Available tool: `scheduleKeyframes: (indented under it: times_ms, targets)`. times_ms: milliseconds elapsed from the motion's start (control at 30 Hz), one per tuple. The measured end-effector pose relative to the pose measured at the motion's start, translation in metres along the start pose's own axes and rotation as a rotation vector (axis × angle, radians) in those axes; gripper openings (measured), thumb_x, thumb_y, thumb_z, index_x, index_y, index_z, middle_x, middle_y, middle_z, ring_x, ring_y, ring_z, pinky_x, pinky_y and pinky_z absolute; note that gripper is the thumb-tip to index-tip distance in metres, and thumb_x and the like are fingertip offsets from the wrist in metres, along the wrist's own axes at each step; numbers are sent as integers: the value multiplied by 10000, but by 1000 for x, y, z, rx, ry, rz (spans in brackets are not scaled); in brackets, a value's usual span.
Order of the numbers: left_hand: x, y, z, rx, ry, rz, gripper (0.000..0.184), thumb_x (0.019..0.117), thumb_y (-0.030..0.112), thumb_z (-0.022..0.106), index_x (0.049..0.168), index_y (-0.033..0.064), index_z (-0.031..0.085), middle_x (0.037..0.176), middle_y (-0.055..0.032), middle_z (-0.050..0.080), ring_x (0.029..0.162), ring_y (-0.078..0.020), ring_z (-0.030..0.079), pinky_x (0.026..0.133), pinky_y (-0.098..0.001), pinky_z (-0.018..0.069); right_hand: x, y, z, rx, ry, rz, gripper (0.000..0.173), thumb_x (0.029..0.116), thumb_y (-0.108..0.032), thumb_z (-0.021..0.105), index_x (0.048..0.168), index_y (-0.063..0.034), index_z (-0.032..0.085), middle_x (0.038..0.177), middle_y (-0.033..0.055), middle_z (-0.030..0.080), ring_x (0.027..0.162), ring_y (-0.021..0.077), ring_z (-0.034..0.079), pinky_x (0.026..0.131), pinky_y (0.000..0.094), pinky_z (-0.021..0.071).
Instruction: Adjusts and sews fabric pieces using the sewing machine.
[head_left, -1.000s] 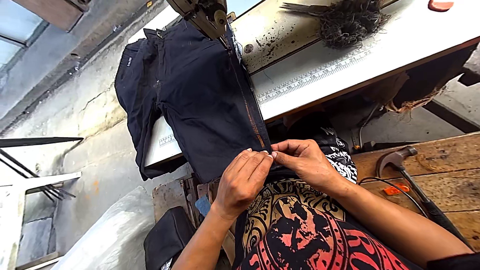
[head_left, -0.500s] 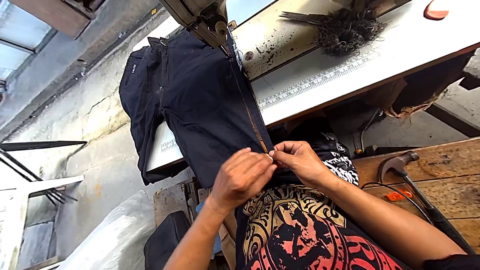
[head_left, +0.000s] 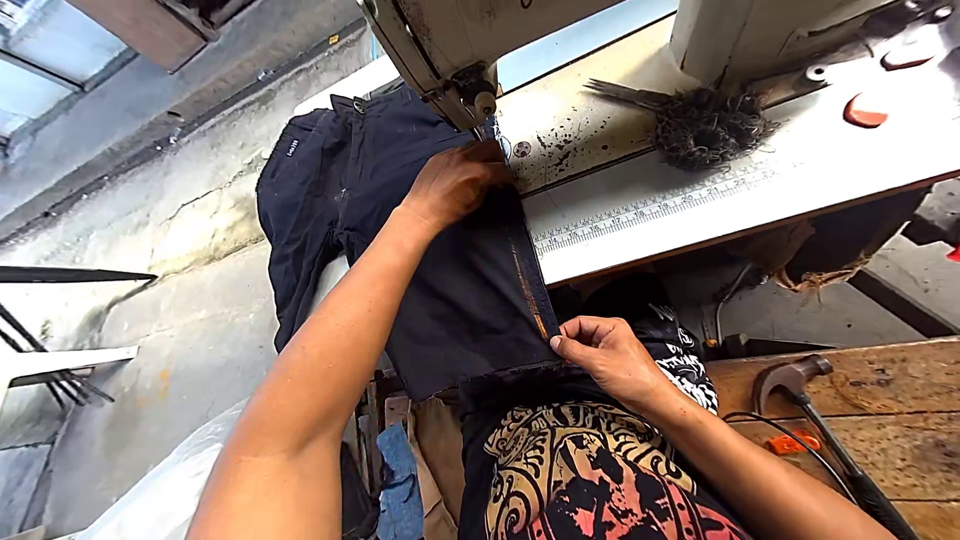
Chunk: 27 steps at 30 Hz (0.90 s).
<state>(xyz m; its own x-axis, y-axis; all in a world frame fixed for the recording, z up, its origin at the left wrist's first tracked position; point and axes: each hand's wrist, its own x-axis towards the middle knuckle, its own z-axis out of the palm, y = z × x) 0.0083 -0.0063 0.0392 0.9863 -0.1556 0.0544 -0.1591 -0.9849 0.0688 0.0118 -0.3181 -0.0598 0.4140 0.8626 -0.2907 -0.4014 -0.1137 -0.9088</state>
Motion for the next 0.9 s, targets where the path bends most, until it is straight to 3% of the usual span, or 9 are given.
scheduleKeyframes:
  times_ms: [200, 367, 533, 633, 733, 900]
  targets:
    - [2, 1, 5, -22, 43, -53, 197, 1009, 31, 533, 1035, 42, 728, 1064, -188, 684, 981, -385, 694, 792, -552, 567, 3, -1, -4, -33, -31, 4, 85, 921, -115, 693, 850, -87, 729, 702, -50, 668, 631, 9, 610, 597, 173, 502]
    - [-4, 7, 24, -55, 170, -120, 210, 1005, 24, 527, 1012, 41, 736, 1035, -175, 695, 1004, -358, 694, 830, -518, 571, 3, 2, -5, -13, -54, 9, 84, 922, -110, 695, 847, -85, 726, 696, -42, 665, 634, 20, 614, 603, 183, 511]
    - [-5, 13, 31, -44, 249, -153, 190, 982, 18, 561, 1007, 40, 748, 1044, -174, 711, 967, -342, 715, 793, -495, 587, 4, 0, -6, -30, -69, 19, 77, 923, -99, 689, 858, -83, 728, 698, -43, 666, 630, 17, 612, 598, 179, 509]
    - [-12, 26, 27, -143, 263, -408, 215, 1001, 201, 640, 1116, 56, 750, 1226, -162, 678, 1113, -327, 681, 927, -504, 565, 5, 0, -7, -55, -63, 29, 76, 922, -103, 694, 859, -85, 732, 696, -43, 668, 624, 11, 607, 587, 172, 500]
    - [-22, 35, 34, -83, 265, -555, 385, 985, 441, 620, 1105, 121, 798, 1309, -86, 689, 1262, -306, 599, 1099, -523, 432, 5, 4, -7, -61, -48, 14, 70, 923, -105, 695, 871, -81, 736, 704, -40, 677, 624, 13, 615, 591, 171, 511]
    - [-39, 32, 50, -237, 293, -502, 466, 1000, 445, 567, 1284, 113, 731, 1432, -64, 628, 1344, -254, 565, 1160, -485, 389, 0, 5, -3, -102, -9, -51, 41, 919, -76, 698, 915, -58, 734, 746, -27, 706, 650, 9, 642, 612, 168, 543]
